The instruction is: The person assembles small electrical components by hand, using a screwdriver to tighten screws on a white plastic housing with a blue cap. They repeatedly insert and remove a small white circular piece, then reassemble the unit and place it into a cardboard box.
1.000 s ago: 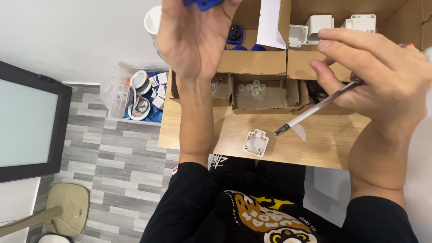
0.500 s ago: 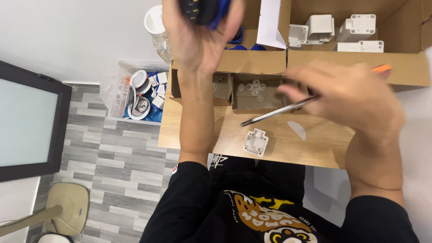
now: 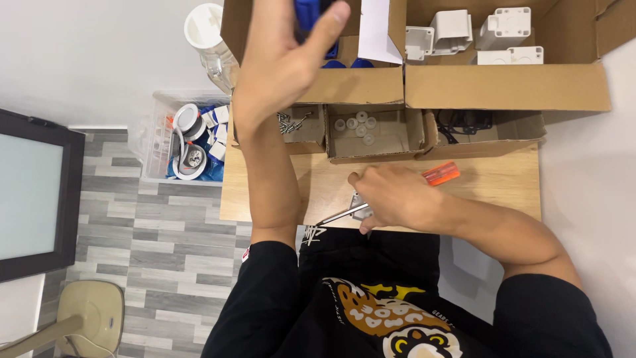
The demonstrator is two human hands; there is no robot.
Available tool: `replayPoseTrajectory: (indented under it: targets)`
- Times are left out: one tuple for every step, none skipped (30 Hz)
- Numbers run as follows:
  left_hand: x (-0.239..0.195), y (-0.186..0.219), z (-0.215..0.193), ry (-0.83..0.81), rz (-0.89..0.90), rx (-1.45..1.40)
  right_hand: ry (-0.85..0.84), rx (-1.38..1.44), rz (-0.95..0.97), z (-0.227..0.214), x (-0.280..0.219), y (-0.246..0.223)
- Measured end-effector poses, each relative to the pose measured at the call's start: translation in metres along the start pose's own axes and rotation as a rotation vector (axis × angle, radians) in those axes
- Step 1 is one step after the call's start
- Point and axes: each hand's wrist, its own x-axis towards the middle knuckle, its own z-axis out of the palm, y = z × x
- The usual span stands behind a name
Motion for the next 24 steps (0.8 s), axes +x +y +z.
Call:
replayPoseTrajectory:
  targets:
    - [0.005, 0.004, -0.002, -0.093, 0.014, 0.361, 0.001, -0.042, 0.011, 0.011, 0.008, 0.000]
    - [0.007, -0.009, 0.000, -0.093, 0.012, 0.360, -0.001, -0.041, 0.011, 0.010, 0.007, -0.002]
    - [0.008, -0.022, 0.002, -0.163, -0.044, 0.469, -0.038, -0.040, 0.016, 0.009, 0.006, -0.004]
    - [0.008, -0.035, 0.004, -0.234, -0.100, 0.578, -0.076, -0.039, 0.022, 0.008, 0.006, -0.006]
    - [0.009, -0.047, 0.004, -0.234, -0.100, 0.578, -0.076, -0.038, 0.022, 0.001, 0.001, -0.006]
    - [0.009, -0.060, 0.004, -0.258, -0.174, 0.617, -0.091, -0.036, 0.034, -0.006, -0.004, -0.006]
    - [0.009, -0.073, 0.006, -0.285, -0.248, 0.651, -0.108, -0.029, 0.048, -0.011, -0.010, -0.006]
    - [0.008, -0.074, 0.005, -0.289, -0.248, 0.647, -0.111, -0.025, 0.051, -0.018, -0.017, -0.005]
    - [0.009, -0.076, 0.005, -0.333, -0.408, 0.702, -0.074, -0.026, 0.026, -0.026, -0.024, -0.002]
    - [0.009, -0.077, 0.005, -0.380, -0.568, 0.753, -0.037, -0.028, 0.002, -0.034, -0.032, 0.001]
    - [0.010, -0.077, 0.005, -0.384, -0.568, 0.747, -0.041, -0.024, 0.007, -0.043, -0.041, 0.002]
    - [0.011, -0.078, 0.004, -0.383, -0.601, 0.770, -0.042, -0.008, 0.026, -0.053, -0.050, 0.004]
    - [0.013, -0.078, 0.004, -0.383, -0.634, 0.794, -0.041, 0.008, 0.046, -0.062, -0.058, 0.005]
    - [0.012, -0.073, 0.004, -0.387, -0.633, 0.788, -0.044, 0.011, 0.051, -0.064, -0.065, 0.010]
    - [0.011, -0.068, 0.004, -0.374, -0.593, 0.763, 0.034, 0.006, 0.010, -0.066, -0.072, 0.015]
    - [0.011, -0.063, 0.004, -0.361, -0.553, 0.738, 0.111, 0.002, -0.030, -0.067, -0.079, 0.020]
    - [0.011, -0.051, 0.004, -0.366, -0.551, 0.733, 0.109, 0.005, -0.024, -0.065, -0.086, 0.027]
    - [0.010, -0.039, 0.003, -0.371, -0.400, 0.683, 0.259, -0.042, -0.040, -0.063, -0.092, 0.034]
    - [0.012, -0.027, 0.003, -0.375, -0.247, 0.631, 0.412, -0.091, -0.057, -0.061, -0.098, 0.042]
    - [0.013, -0.013, 0.004, -0.378, -0.242, 0.627, 0.413, -0.089, -0.050, -0.059, -0.106, 0.047]
    - [0.013, 0.002, 0.005, -0.399, -0.110, 0.496, 0.590, -0.153, -0.078, -0.056, -0.113, 0.052]
    - [0.014, 0.016, 0.007, -0.419, 0.021, 0.363, 0.767, -0.218, -0.103, -0.053, -0.121, 0.057]
    - [0.014, 0.031, 0.010, -0.422, 0.024, 0.361, 0.767, -0.217, -0.098, -0.054, -0.124, 0.059]
    - [0.014, 0.045, 0.014, -0.516, 0.009, 0.218, 0.842, -0.282, -0.012, -0.054, -0.127, 0.061]
